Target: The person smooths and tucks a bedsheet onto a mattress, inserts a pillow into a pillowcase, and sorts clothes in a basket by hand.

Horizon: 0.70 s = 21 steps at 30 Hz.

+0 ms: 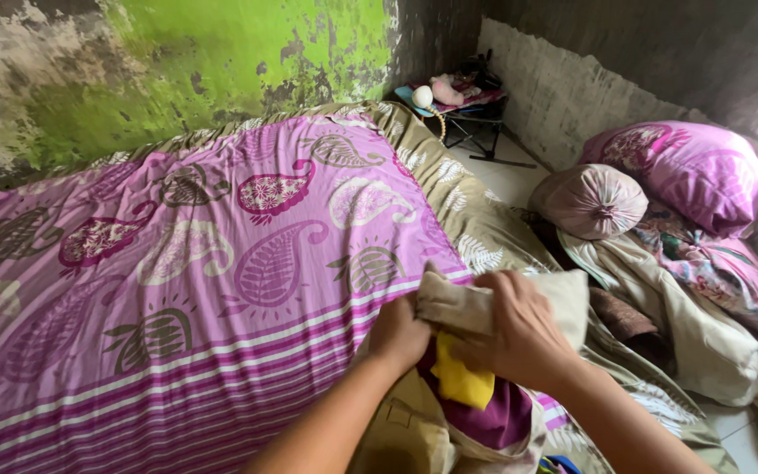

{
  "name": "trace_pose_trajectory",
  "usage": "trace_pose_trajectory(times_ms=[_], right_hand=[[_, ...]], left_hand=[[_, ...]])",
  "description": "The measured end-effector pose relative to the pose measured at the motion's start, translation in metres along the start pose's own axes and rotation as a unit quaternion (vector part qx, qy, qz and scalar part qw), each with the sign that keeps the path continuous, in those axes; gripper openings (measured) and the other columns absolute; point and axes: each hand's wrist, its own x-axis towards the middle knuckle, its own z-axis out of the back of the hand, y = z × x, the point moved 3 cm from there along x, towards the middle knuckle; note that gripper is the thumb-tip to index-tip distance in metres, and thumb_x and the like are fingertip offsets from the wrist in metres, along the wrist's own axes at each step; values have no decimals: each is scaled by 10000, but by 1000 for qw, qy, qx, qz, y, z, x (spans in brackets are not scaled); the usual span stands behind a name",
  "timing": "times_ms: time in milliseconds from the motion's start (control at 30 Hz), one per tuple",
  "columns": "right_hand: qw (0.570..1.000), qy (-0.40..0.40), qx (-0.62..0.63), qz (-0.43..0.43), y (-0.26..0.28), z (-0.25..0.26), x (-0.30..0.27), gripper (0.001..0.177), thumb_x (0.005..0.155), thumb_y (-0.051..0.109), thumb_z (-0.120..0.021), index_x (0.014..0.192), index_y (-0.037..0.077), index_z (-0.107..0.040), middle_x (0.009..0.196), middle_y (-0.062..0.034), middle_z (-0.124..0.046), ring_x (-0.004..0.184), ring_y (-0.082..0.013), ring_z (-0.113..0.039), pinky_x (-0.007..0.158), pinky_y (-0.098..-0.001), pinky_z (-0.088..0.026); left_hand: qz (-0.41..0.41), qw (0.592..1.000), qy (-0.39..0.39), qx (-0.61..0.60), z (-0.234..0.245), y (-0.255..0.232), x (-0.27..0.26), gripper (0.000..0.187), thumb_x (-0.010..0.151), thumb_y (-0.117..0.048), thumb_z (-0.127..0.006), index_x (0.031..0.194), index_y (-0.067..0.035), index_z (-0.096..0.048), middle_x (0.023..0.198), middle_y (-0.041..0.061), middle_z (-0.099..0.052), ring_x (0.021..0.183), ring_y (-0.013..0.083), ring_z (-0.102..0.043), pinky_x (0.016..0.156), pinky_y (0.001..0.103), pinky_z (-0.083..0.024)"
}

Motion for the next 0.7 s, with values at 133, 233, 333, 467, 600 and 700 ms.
trace_pose_trajectory(times_ms=[133, 233, 333, 467, 600, 700], right_hand=[[970, 4, -166, -177, -54, -18, -23, 1074, 470, 204, -955, 1403, 135, -428, 1484, -190, -302, 1331, -397, -421, 1066, -545, -402], [982, -142, -62, -109, -84, -11, -33, 1011, 461, 239, -954, 1309, 5, -455, 1428, -315, -405, 1231, -467, -486, 960, -550, -442], [987, -133, -80, -37, -93, -15, -29, 760, 679, 156, -859, 1336, 45, -492, 1190, -192, -633, 1139, -385, -635, 993, -513, -504], [938, -6, 110, -329, -110, -30, -7, 674, 752, 94, -783, 1372, 92, -518, 1098, -228, -703, 1001, -369, -696, 887, -484, -589], [758, 137, 453, -448, -129, -47, 9, 448, 829, 50, -557, 1264, -55, -550, 1111, -262, -692, 921, -356, -730, 827, -498, -635], [635, 222, 603, -429, -109, -51, 11, 412, 867, 127, -480, 1195, -74, -629, 1084, -246, -733, 914, -320, -741, 839, -457, -623]], left_hand=[[78, 992, 98, -1, 2, 4, -8, 347, 748, -44, -537, 1053, -47, -703, 1014, 169, -778, 1008, 329, -729, 943, 411, -532], [76, 982, 162, 66, 11, -11, -12, 342, 761, -104, -578, 1067, -83, -731, 1039, 151, -772, 1007, 309, -727, 933, 418, -541], [101, 961, 218, 135, 11, -23, -13, 295, 786, -151, -628, 1060, -84, -717, 1071, 141, -756, 1025, 301, -715, 968, 414, -531], [35, 970, 98, 218, 22, -36, -16, 391, 791, -250, -718, 1138, -74, -676, 1134, 160, -710, 974, 318, -721, 857, 432, -575], [-58, 963, 28, 263, 22, -46, -40, 427, 905, -407, -696, 1173, -78, -647, 1242, 121, -662, 885, 309, -725, 736, 431, -604], [-76, 943, 149, 287, -9, -46, -52, 517, 838, -508, -754, 1079, -58, -677, 1172, 170, -671, 920, 346, -708, 787, 459, -588]])
